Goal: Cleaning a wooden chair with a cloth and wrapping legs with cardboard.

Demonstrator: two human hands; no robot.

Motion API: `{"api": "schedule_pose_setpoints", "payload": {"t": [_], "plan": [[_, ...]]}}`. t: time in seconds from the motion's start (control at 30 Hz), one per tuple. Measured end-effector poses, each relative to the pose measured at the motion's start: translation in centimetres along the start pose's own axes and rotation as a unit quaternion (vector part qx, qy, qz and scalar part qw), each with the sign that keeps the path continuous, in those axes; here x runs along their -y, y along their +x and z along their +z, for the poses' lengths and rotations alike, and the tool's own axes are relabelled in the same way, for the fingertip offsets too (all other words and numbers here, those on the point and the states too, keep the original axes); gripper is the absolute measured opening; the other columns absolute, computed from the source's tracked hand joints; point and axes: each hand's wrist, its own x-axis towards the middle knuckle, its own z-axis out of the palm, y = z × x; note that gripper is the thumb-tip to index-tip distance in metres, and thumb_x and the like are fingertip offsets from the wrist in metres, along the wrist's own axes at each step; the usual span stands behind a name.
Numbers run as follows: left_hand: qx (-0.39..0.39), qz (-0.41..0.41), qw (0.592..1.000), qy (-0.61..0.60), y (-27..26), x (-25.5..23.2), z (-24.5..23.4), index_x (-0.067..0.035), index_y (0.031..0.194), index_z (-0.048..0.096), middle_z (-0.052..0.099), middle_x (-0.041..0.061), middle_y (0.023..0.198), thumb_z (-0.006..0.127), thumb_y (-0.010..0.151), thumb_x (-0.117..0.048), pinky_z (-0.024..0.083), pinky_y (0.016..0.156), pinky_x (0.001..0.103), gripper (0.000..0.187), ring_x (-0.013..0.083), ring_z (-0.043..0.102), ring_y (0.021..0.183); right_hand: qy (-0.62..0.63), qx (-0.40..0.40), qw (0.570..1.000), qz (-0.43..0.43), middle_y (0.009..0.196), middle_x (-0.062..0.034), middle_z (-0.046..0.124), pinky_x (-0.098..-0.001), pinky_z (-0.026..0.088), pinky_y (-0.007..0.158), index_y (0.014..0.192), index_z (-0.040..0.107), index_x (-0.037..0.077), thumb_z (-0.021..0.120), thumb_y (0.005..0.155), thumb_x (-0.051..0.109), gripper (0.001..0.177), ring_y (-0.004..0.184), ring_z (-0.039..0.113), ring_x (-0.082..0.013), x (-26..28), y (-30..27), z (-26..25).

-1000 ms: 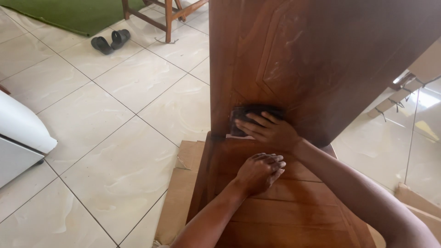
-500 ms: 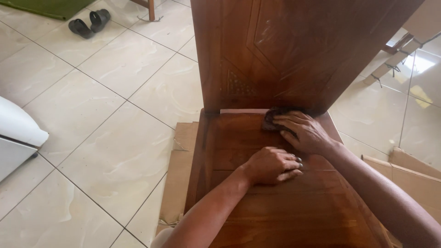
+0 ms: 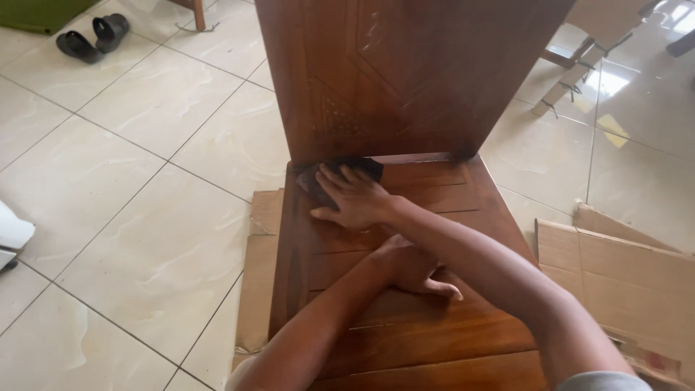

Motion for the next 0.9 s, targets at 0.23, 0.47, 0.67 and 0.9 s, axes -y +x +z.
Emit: {"api": "schedule_pose_setpoints", "payload": {"t": [0.23,0.47,0.67,0.9], "plan": [[0.032,0.006,0.998,0.049,-0.4,-1.1,-3.2,-0.015,0.100,0.075,0.078,0.013,0.094,0.037,0.085,-0.076,0.055,0.086,0.049,0.073,0.0347,0.076,0.099,-0.014,-0.036,0.999,-0.006,0.169,-0.0141,0.026,-0.0568,0.035,0.115,0.162,0.025,0.010,0.033,0.098,0.075,0.092,0.146,0.035,-0.0478,-5.4,-2.8,2.1],[-0.077,0.092,0.993,0.021,0.1,0.3,-1.2,-0.017,0.137,0.066,0.064,0.010,0.145,0.051,0.091,-0.067,0.041,0.120,0.049,0.070,0.0339,0.053,0.141,-0.060,-0.178,0.979,0.083,0.155,-0.0174,0.051,-0.0518,0.047,0.108,0.150,0.050,0.006,0.049,0.097,0.066,0.080,0.133,0.054,-0.0458,-14.3,-13.2,4.7],[-0.176,0.126,0.976,0.024,0.5,1.5,0.9,-0.016,0.122,0.074,0.072,0.011,0.129,0.059,0.092,-0.063,0.046,0.115,0.047,0.058,0.0322,0.065,0.128,0.022,-0.092,0.970,0.222,0.168,-0.0059,0.032,-0.0576,0.034,0.118,0.164,0.027,0.023,0.041,0.099,0.065,0.079,0.153,0.027,-0.0406,-12.8,-22.2,5.1],[-0.221,0.084,0.970,0.062,-0.5,1.4,2.9,-0.019,0.126,0.074,0.073,0.008,0.129,0.061,0.098,-0.054,0.050,0.109,0.044,0.046,0.0294,0.067,0.124,0.020,-0.108,0.959,0.263,0.169,-0.0059,0.030,-0.0590,0.033,0.118,0.163,0.029,0.020,0.040,0.099,0.065,0.079,0.154,0.025,-0.0395,-5.8,-29.5,6.8]]}}
